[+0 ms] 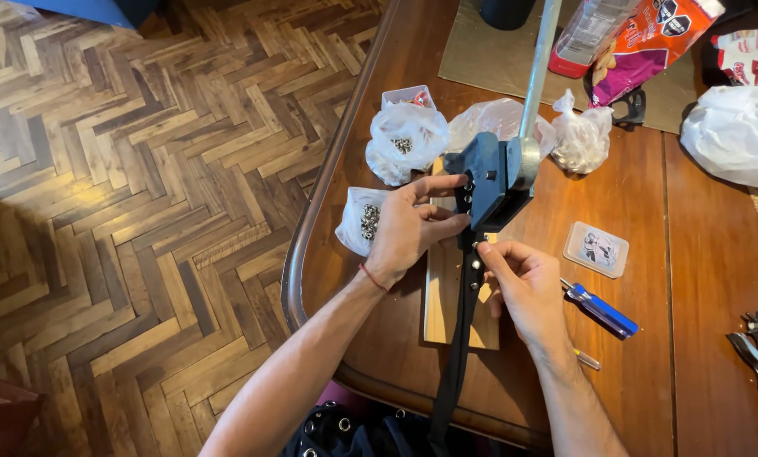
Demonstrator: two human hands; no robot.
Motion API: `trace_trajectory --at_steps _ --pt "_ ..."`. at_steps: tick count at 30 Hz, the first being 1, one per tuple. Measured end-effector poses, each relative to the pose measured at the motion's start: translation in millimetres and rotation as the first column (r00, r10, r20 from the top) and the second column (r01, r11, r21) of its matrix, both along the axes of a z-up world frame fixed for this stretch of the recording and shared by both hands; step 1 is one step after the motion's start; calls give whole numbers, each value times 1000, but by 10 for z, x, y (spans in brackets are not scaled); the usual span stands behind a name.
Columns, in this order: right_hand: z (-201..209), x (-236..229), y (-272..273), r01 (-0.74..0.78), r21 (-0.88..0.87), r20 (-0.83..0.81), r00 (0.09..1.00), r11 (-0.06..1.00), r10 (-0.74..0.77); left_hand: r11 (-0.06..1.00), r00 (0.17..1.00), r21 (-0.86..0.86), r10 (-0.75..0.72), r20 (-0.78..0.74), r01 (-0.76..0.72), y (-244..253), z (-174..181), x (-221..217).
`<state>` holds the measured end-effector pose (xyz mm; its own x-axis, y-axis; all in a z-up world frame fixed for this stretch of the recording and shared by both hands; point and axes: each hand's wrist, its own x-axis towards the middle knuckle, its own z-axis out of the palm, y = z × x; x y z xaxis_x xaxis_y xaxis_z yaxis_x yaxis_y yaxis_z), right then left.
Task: Attaching metal studs to a leather strap using a manual hand press
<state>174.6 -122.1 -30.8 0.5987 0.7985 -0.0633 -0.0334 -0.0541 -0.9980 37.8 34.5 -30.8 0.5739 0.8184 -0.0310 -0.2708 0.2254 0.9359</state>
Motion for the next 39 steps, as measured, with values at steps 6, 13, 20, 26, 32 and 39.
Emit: trace_trajectory --at_steps 6,13,20,26,32,39 --pt "22 11 -2 -7 -17 22 1000 1000 7 999 1000 35 -31 -5 31 78 -33 8" --pt "-48 36 -15 -23 -17 25 999 1000 23 999 998 23 -40 51 39 127 -226 78" --pt "28 64 -59 -38 -142 57 997 989 46 994 994 73 -90 60 85 122 -263 84" --pt "25 21 -23 -89 -163 86 991 983 104 997 982 11 -78 170 77 95 -73 -43" --pt "110 -37 -78 -61 -204 63 995 977 75 994 989 -34 -104 108 108 23 108 -118" --pt "273 -113 -74 -39 -267 77 995 963 61 994 989 -26 -105 106 108 3 84 -86"
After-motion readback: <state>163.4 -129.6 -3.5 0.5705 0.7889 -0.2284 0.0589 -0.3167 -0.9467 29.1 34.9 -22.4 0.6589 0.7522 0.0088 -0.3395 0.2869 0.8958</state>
